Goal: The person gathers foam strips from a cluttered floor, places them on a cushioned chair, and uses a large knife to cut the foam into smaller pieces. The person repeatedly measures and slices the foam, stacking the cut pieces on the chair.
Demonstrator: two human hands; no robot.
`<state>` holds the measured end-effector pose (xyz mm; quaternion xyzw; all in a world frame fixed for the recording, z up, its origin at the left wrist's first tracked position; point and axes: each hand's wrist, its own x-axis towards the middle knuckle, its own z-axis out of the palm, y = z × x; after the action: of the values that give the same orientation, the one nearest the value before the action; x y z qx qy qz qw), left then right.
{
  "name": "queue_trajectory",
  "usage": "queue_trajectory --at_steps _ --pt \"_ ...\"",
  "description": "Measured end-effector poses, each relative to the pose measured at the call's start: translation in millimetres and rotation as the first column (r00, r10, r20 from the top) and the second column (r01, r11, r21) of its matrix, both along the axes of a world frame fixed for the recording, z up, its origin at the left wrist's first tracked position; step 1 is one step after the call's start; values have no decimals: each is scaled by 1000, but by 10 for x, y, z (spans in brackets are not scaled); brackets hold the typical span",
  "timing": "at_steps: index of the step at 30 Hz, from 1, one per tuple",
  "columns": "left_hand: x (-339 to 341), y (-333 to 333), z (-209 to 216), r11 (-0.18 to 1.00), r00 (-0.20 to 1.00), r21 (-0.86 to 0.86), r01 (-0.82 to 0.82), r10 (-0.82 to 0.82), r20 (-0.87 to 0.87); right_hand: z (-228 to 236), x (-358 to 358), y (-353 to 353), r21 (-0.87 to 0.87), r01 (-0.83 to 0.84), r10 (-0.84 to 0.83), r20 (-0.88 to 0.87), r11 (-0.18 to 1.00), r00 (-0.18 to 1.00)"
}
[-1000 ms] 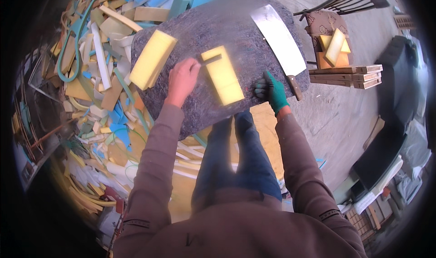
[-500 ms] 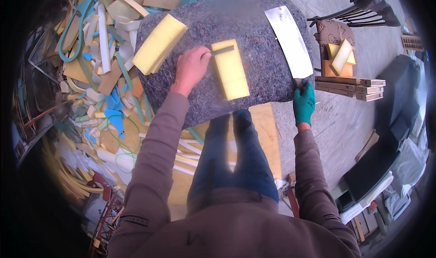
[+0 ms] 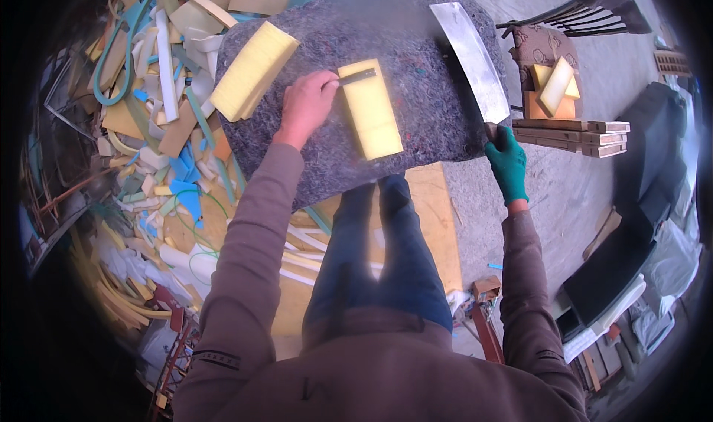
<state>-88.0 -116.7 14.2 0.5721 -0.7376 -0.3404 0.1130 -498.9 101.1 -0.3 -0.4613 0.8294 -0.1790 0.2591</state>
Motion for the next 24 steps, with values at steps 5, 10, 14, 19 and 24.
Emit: queue_trajectory --at_steps 5,10,14,19,24 --pt "-3 -12 12 999 1000 40 -8 8 4 248 167 -49 -106 227 -168 395 968 903" --pt "-7 -3 5 1000 1000 19 -11 11 -4 607 293 -278 -12 410 -293 679 912 673" --pt "-7 1 9 1000 999 1 -5 5 -36 685 289 -468 241 262 -343 412 934 844" --pt "76 274 133 999 992 8 -37 37 -118 718 605 -194 133 360 -370 557 924 744" --pt "135 937 267 999 998 36 41 -39 -58 895 1359 447 188 296 -330 753 937 569"
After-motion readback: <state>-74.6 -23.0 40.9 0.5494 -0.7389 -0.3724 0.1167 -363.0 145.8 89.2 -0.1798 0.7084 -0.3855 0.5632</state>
